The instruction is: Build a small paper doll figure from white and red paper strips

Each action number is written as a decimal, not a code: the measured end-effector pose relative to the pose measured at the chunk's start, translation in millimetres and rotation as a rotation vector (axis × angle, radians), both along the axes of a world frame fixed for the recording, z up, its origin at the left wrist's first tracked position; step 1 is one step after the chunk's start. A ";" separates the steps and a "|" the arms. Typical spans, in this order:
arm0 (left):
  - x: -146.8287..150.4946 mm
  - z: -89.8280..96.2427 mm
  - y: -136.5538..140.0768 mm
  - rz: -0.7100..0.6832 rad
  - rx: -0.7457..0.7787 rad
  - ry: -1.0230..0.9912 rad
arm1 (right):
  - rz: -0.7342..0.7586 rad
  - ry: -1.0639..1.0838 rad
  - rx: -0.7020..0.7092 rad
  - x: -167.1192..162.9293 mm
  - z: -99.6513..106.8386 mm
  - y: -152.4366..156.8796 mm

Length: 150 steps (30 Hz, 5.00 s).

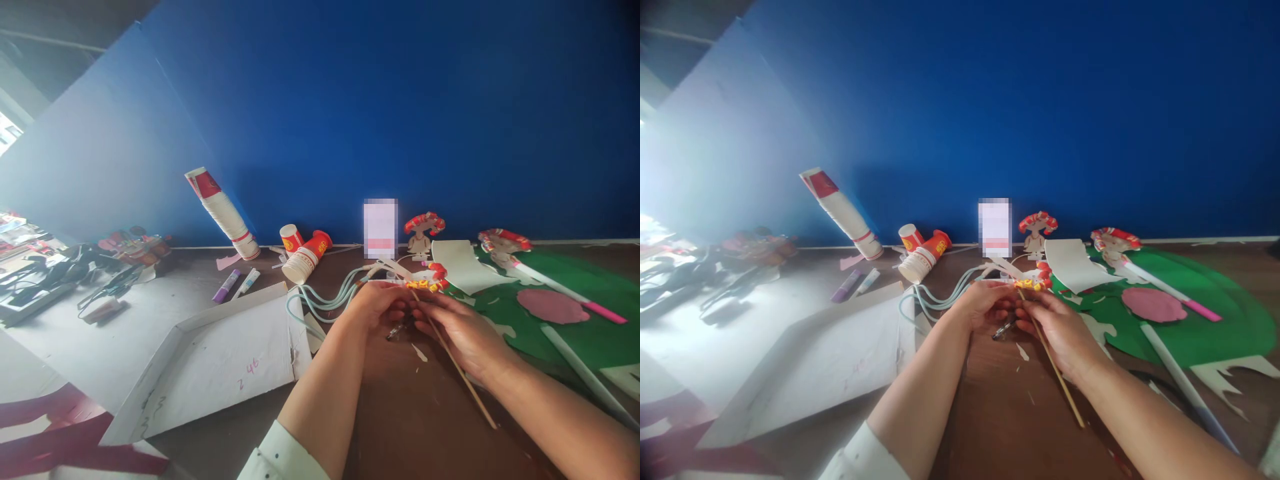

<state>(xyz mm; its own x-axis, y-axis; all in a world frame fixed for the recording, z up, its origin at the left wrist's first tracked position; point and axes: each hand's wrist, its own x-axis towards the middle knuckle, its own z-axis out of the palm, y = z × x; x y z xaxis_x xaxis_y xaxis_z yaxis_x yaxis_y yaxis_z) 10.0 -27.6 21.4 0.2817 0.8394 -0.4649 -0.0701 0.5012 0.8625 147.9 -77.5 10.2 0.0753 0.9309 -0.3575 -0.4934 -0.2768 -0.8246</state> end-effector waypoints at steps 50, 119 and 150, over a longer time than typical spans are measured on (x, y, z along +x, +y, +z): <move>-1.9 3.5 0.8 0.234 -0.100 -0.098 | 0.021 0.028 -0.132 -1.9 8.2 -5.2; -14.2 -8.6 7.1 0.080 -0.014 -0.291 | 0.089 -0.011 0.025 4.4 7.3 -10.4; 9.2 -6.4 -5.3 0.173 0.003 -0.262 | 0.002 -0.097 0.029 -1.3 0.0 -9.6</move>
<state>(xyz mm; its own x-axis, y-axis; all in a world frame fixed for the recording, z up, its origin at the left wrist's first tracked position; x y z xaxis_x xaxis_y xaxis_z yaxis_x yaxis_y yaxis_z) 19.2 -32.9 15.0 0.2446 0.8864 -0.3930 -0.3738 0.4602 0.8053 146.6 -87.1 10.2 0.1068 0.9408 -0.3217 -0.4103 -0.2531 -0.8761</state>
